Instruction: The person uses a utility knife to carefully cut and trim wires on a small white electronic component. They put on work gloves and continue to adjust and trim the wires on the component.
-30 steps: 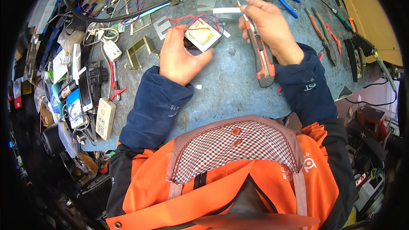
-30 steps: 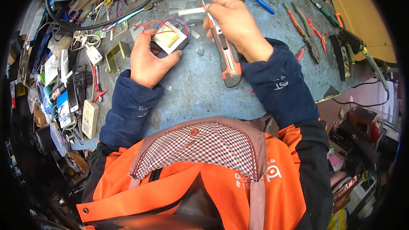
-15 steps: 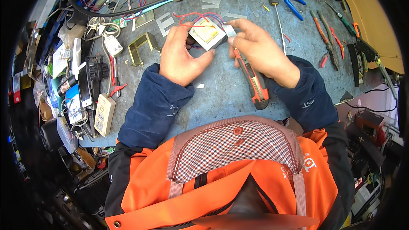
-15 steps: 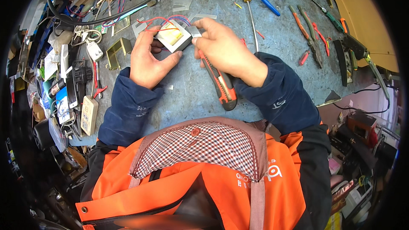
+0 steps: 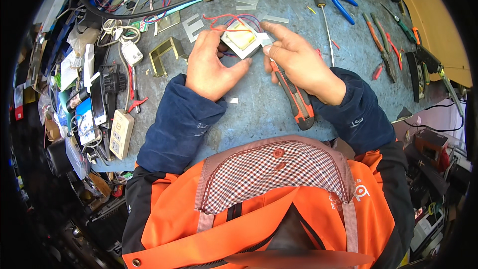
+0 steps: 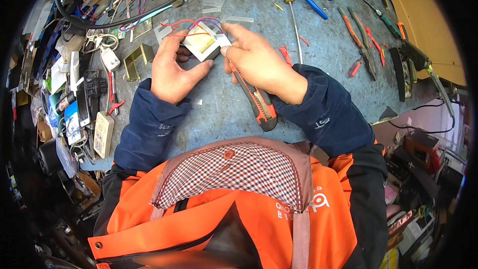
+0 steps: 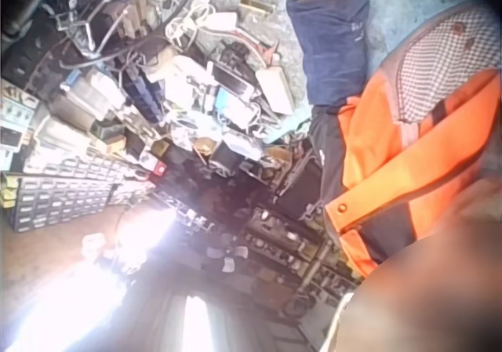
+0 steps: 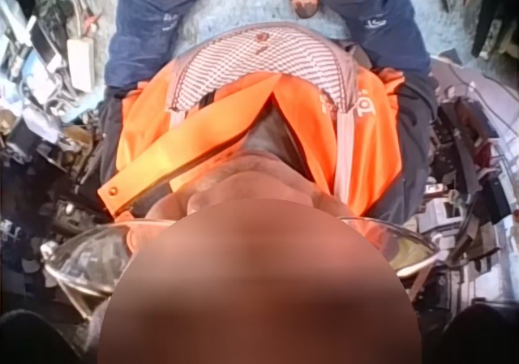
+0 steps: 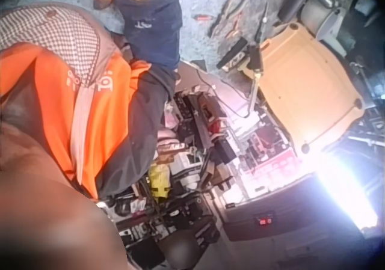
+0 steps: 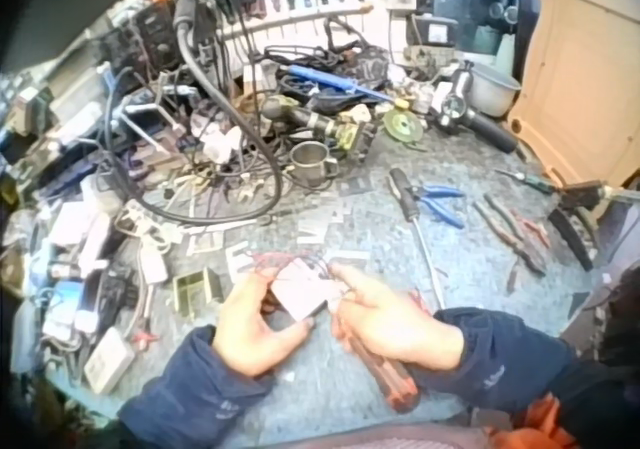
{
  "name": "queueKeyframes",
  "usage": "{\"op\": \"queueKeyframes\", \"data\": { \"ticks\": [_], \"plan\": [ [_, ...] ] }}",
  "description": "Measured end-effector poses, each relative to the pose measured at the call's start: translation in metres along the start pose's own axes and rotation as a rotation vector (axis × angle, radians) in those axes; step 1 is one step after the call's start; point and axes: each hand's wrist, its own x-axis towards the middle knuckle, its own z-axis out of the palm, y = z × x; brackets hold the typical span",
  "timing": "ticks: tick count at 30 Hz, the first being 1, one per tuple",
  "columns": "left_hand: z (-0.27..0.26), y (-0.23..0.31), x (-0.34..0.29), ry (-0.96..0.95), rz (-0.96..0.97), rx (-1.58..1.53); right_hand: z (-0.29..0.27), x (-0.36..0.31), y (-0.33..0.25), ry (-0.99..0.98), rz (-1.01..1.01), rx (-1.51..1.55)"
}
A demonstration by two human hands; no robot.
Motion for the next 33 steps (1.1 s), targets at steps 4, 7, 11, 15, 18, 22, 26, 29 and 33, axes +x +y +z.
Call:
{"op": "queueKeyframes", "data": {
  "ticks": [4, 7, 11, 15, 18, 22, 26, 29, 33],
  "plan": [
    [-0.003, -0.005, 0.000, -0.036, 0.020, 0.024, 0.012, -0.001, 0.005, 0.034, -0.012, -0.019],
    [-0.002, -0.005, 0.001, -0.021, 0.037, 0.021, 0.013, -0.002, 0.000, -0.025, 0.058, 0.085],
    [-0.005, -0.003, 0.003, -0.042, 0.020, 0.044, 0.012, 0.004, 0.008, -0.038, 0.008, 0.141],
    [-0.011, 0.014, 0.003, -0.096, -0.040, 0.004, 0.003, 0.004, -0.003, 0.034, 0.061, 0.141],
    [-0.005, -0.013, 0.008, -0.152, 0.129, -0.068, -0.008, 0.007, -0.007, 0.001, 0.114, 0.083],
    [-0.003, -0.012, 0.003, -0.145, -0.065, -0.101, -0.003, 0.001, -0.001, -0.029, 0.071, 0.007],
    [-0.006, 0.008, 0.006, -0.146, -0.094, -0.042, 0.007, -0.012, -0.007, -0.029, 0.122, 0.061],
    [0.002, 0.003, 0.004, -0.048, -0.067, 0.103, 0.008, -0.007, -0.002, -0.021, 0.064, 0.045],
    [0.008, 0.026, 0.002, 0.109, 0.026, 0.617, 0.012, 0.005, 0.002, 0.046, 0.009, 0.077]
  ]
}}
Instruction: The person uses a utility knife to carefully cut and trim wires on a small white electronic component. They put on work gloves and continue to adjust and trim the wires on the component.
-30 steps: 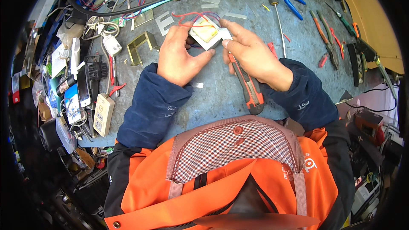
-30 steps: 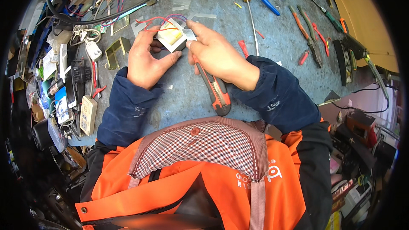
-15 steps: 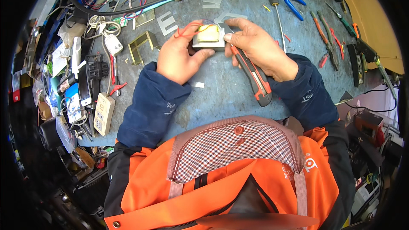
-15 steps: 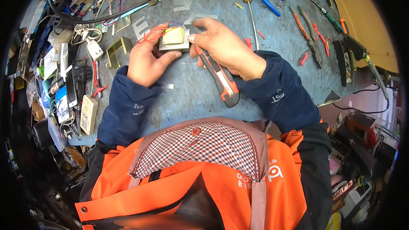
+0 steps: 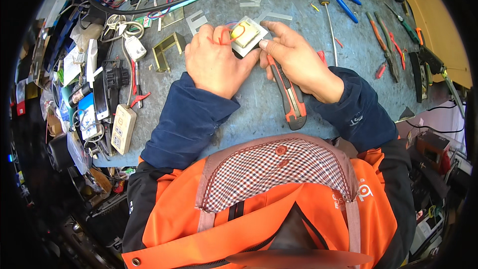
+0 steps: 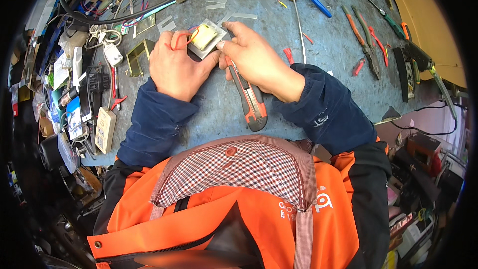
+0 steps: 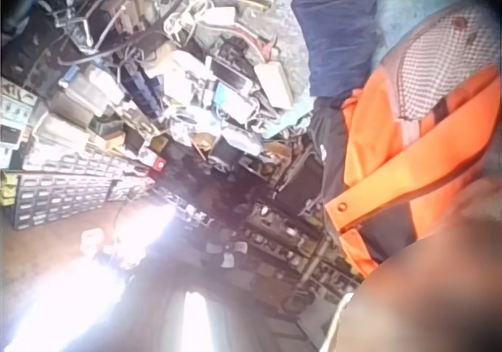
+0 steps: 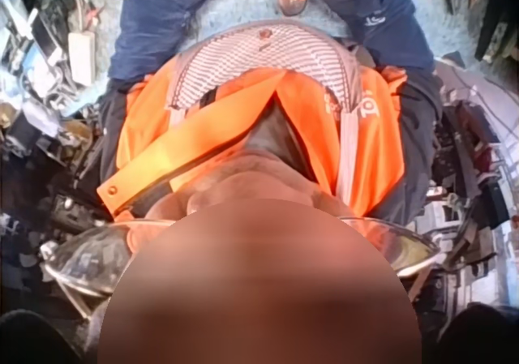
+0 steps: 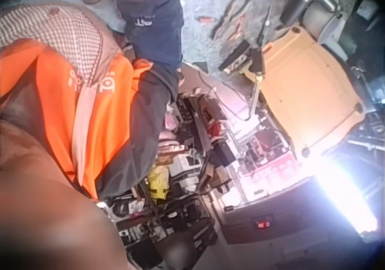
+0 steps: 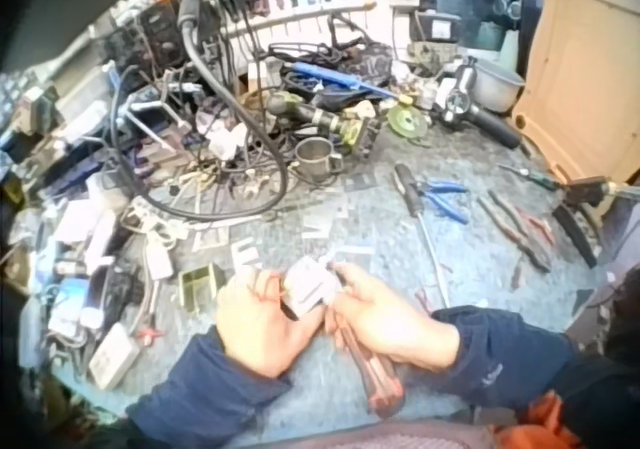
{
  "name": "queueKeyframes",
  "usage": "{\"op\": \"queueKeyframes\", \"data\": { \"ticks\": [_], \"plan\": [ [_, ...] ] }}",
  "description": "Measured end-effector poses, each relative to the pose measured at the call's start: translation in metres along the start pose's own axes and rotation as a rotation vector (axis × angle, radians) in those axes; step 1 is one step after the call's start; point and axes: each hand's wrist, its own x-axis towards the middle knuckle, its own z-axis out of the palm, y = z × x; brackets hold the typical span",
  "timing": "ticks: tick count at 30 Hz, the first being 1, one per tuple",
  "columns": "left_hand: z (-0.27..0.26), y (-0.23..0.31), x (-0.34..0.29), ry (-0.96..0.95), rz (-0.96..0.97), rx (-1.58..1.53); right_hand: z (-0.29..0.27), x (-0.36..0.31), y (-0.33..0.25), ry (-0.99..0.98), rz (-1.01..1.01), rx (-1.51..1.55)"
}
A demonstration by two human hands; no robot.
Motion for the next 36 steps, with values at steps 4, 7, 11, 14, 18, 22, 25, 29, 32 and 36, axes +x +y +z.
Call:
{"op": "queueKeyframes", "data": {
  "ticks": [4, 7, 11, 14, 18, 22, 25, 29, 32, 36],
  "plan": [
    [-0.013, -0.009, -0.011, -0.225, -0.052, -0.476, -0.012, 0.004, -0.001, -0.046, 0.008, -0.001],
    [0.016, -0.035, -0.017, -0.298, -0.238, -0.879, -0.011, 0.003, -0.009, -0.087, 0.050, -0.080],
    [0.016, -0.032, -0.005, -0.359, -0.187, -0.949, -0.013, -0.004, -0.008, -0.091, 0.037, -0.143],
    [0.009, -0.026, -0.001, -0.364, -0.171, -0.770, -0.013, -0.006, -0.007, -0.068, 0.035, -0.255],
    [0.015, -0.026, -0.003, -0.285, -0.178, -0.552, -0.015, -0.001, -0.002, -0.079, 0.038, -0.280],
    [-0.004, -0.012, 0.005, -0.316, -0.199, -0.364, -0.019, -0.001, 0.003, -0.119, -0.021, -0.285],
    [-0.008, -0.010, 0.006, -0.325, -0.187, -0.350, -0.017, -0.005, -0.004, -0.145, 0.032, -0.247],
    [-0.005, -0.006, -0.001, -0.216, -0.151, -0.337, -0.008, -0.012, -0.023, -0.061, 0.159, -0.051],
    [-0.005, -0.005, -0.001, -0.224, -0.158, -0.321, -0.006, -0.014, -0.023, 0.002, 0.098, -0.044],
    [-0.005, -0.009, -0.001, -0.208, -0.124, -0.324, -0.028, -0.011, -0.021, 0.017, -0.010, -0.132]
  ]
}}
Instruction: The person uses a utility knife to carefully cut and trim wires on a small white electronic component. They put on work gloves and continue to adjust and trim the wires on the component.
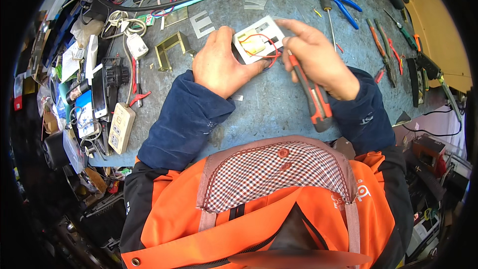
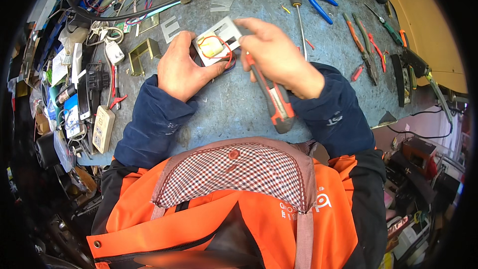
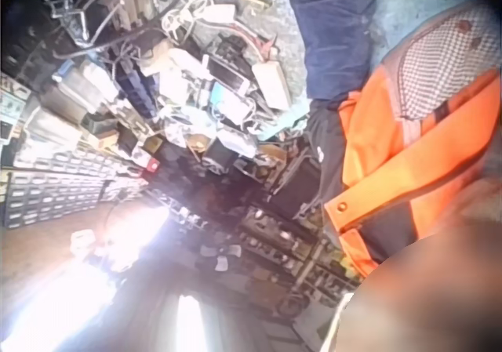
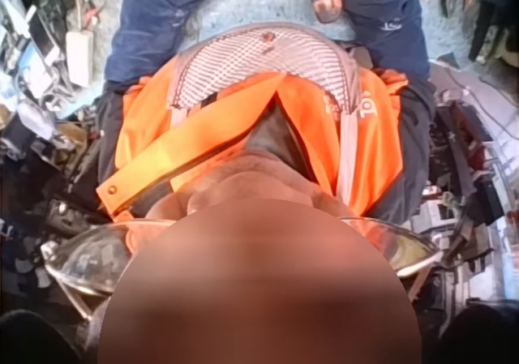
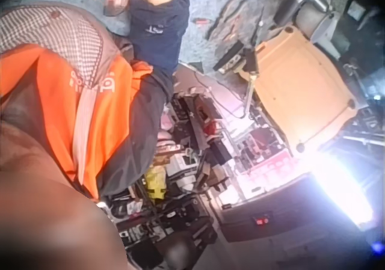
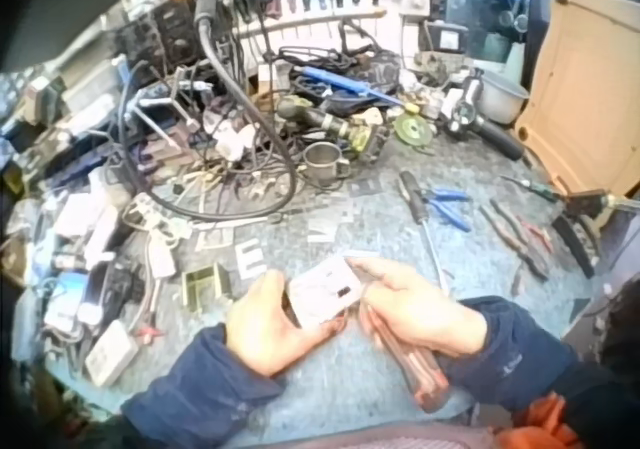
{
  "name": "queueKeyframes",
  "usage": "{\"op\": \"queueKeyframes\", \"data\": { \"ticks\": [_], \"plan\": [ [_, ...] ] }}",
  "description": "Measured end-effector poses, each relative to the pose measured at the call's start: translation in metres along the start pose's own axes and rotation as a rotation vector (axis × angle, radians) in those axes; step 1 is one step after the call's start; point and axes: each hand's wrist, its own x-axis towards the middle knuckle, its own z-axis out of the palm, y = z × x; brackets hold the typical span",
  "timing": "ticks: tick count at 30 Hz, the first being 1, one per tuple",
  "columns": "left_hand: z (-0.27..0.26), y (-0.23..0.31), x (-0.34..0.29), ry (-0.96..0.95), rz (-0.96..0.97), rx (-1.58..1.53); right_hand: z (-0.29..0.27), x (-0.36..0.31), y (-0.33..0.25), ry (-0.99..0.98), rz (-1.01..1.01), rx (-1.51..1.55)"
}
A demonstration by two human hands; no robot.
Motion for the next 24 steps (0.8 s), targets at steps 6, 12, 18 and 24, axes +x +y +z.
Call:
{"op": "queueKeyframes", "data": {
  "ticks": [6, 12, 18, 24],
  "plan": [
    [0.007, -0.012, 0.000, 0.179, 0.276, -0.021, -0.035, 0.040, -0.012, 0.333, -0.025, -0.161],
    [0.005, -0.017, 0.002, 0.114, 0.266, -0.083, -0.019, 0.003, -0.007, 0.062, 0.033, 0.021],
    [0.009, -0.014, -0.004, 0.141, 0.199, -0.072, 0.011, -0.008, 0.012, -0.012, 0.114, 0.042],
    [0.012, -0.014, -0.001, 0.134, 0.182, -0.146, 0.013, -0.007, 0.014, -0.015, 0.085, 0.055]
  ]
}}
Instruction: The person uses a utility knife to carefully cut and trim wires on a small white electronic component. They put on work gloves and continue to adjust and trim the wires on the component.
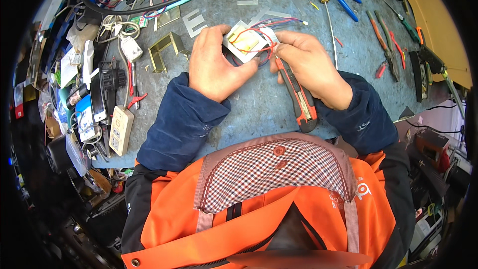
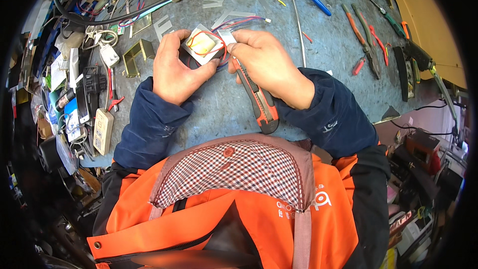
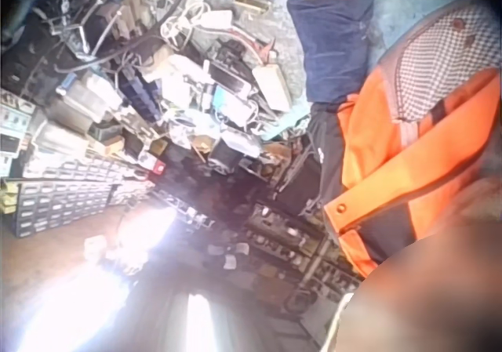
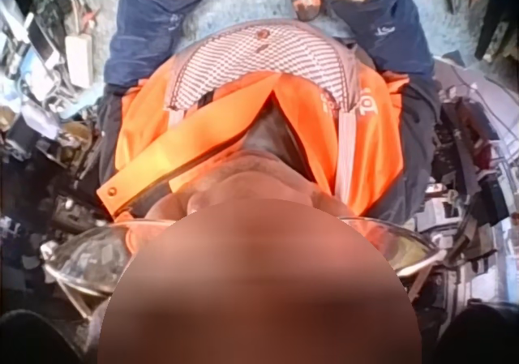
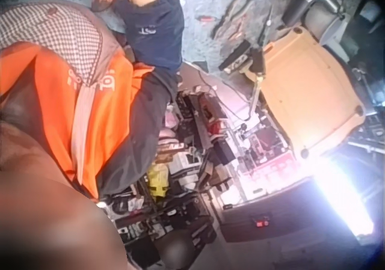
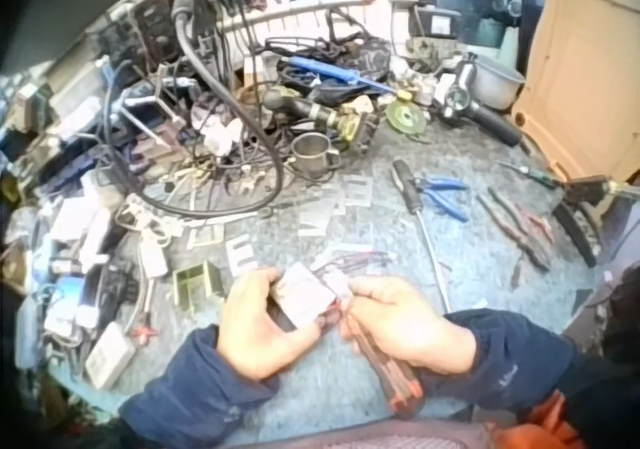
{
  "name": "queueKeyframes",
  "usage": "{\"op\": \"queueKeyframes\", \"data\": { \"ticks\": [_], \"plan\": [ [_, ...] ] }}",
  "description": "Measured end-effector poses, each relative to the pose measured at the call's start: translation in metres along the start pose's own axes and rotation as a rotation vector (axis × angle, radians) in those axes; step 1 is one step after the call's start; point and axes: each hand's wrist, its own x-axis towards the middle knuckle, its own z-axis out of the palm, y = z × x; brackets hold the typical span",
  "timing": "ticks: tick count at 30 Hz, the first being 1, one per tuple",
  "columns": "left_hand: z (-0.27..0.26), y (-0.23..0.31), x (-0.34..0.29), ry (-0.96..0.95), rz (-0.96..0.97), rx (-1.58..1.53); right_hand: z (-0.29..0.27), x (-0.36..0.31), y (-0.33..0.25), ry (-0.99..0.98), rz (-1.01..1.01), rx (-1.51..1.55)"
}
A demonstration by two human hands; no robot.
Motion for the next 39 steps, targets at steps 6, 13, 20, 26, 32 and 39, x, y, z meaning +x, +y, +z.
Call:
{"op": "queueKeyframes", "data": {
  "ticks": [6, 13, 20, 26, 32, 39],
  "plan": [
    [0.001, 0.001, 0.000, -0.006, -0.023, -0.009, 0.001, 0.002, 0.006, 0.018, -0.046, 0.058],
    [0.000, -0.001, 0.000, -0.005, -0.002, -0.013, 0.001, 0.001, 0.002, 0.019, -0.033, 0.063],
    [0.000, 0.000, 0.000, 0.005, 0.009, 0.000, 0.003, 0.003, 0.008, 0.015, -0.045, 0.054],
    [0.004, -0.001, 0.000, 0.016, 0.022, 0.013, 0.011, -0.002, 0.005, 0.068, -0.027, 0.115],
    [0.004, 0.002, 0.003, 0.016, -0.019, 0.016, 0.014, 0.003, 0.012, 0.038, -0.080, 0.164],
    [0.000, -0.001, 0.000, -0.002, -0.011, -0.043, -0.009, 0.008, -0.006, 0.049, -0.042, 0.019]
  ]
}}
